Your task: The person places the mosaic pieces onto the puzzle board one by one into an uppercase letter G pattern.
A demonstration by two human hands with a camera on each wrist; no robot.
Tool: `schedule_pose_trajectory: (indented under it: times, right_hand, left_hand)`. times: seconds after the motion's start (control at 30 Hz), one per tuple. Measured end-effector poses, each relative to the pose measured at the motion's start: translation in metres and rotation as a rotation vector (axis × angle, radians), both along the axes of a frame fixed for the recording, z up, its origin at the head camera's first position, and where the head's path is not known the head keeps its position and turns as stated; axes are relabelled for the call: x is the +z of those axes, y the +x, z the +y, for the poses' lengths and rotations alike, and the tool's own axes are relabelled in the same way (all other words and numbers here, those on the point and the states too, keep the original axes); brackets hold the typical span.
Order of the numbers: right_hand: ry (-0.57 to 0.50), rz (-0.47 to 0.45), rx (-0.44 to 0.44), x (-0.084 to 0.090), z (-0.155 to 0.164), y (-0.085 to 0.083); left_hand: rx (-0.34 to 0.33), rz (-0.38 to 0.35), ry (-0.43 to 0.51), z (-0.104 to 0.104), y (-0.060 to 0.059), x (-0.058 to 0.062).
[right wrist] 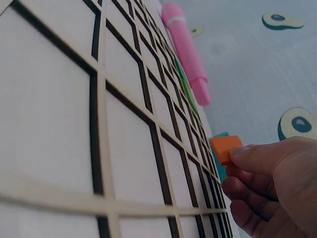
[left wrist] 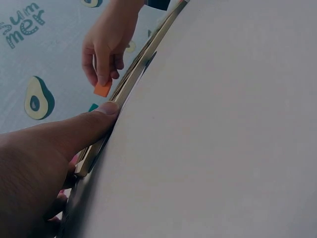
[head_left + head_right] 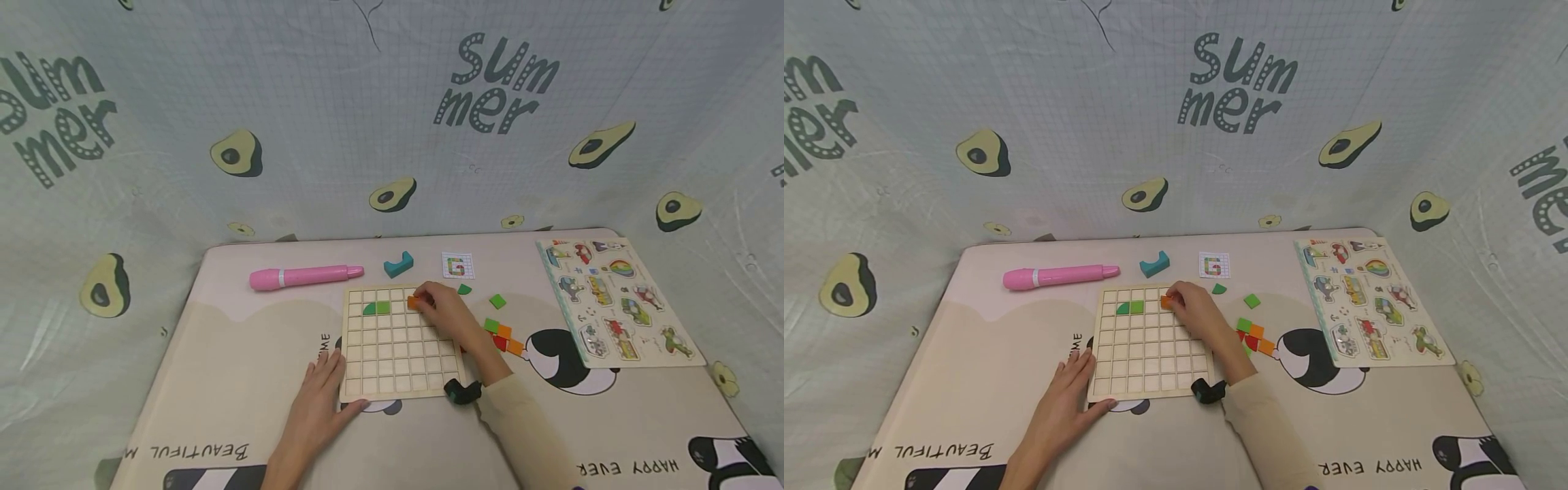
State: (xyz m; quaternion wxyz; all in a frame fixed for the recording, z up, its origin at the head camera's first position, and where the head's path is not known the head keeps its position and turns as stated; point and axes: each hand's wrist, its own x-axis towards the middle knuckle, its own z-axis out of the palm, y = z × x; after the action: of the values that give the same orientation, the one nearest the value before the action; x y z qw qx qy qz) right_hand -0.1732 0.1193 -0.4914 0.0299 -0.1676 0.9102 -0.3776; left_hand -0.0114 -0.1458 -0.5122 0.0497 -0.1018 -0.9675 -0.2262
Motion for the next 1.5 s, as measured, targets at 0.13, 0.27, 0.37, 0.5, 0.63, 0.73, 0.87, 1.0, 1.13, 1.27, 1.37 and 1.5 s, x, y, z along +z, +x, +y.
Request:
schedule_pose_trajectory:
  times: [0.13, 0.27, 0.37, 0.5, 0.63, 0.73, 0.87, 1.0, 1.13, 1.27, 1.37, 1.5]
  right_hand:
    - [-0.004, 0.001, 0.005, -0.001, -0.008, -0.002]
    - [0.010, 0.004, 0.012, -0.004, -0.015, -0.005]
    - [0.019, -0.003, 0.016, -0.005, -0.019, -0.007]
    - [0.030, -0.003, 0.027, -0.006, -0.022, -0.008]
    - [0.055, 0.013, 0.041, -0.006, -0.025, -0.008]
    - [0.074, 0.020, 0.050, -0.007, -0.027, -0.008]
    - [0.102, 0.043, 0.067, -0.007, -0.028, -0.008]
    - [0.127, 0.072, 0.079, -0.007, -0.029, -0.007]
    - [0.131, 0.076, 0.083, -0.007, -0.029, -0.005]
    - [0.129, 0.085, 0.080, -0.008, -0.029, -0.005]
    - [0.128, 0.095, 0.076, -0.008, -0.029, -0.005]
    - [0.116, 0.088, 0.065, -0.008, -0.027, -0.004]
  left_hand:
    - [-0.001, 0.008, -0.004, 0.000, 0.000, 0.000]
    - [-0.001, 0.005, -0.004, 0.000, 0.000, -0.001]
    - [0.003, -0.004, -0.004, 0.000, 0.000, -0.001]
    - [0.004, -0.006, -0.007, -0.001, -0.001, -0.001]
    - [0.001, 0.002, -0.012, -0.001, -0.001, -0.001]
    - [0.002, -0.002, -0.016, -0.001, -0.001, 0.000]
    - [0.003, -0.013, -0.015, -0.001, 0.000, 0.001]
    - [0.005, -0.021, -0.016, -0.001, 0.000, 0.002]
    - [0.008, -0.025, -0.017, 0.000, 0.000, 0.002]
    - [0.008, -0.021, -0.014, 0.000, 0.000, 0.002]
    - [0.007, -0.020, -0.017, 0.000, 0.000, 0.001]
    - [0.007, -0.023, -0.023, -0.001, 0.000, 0.000]
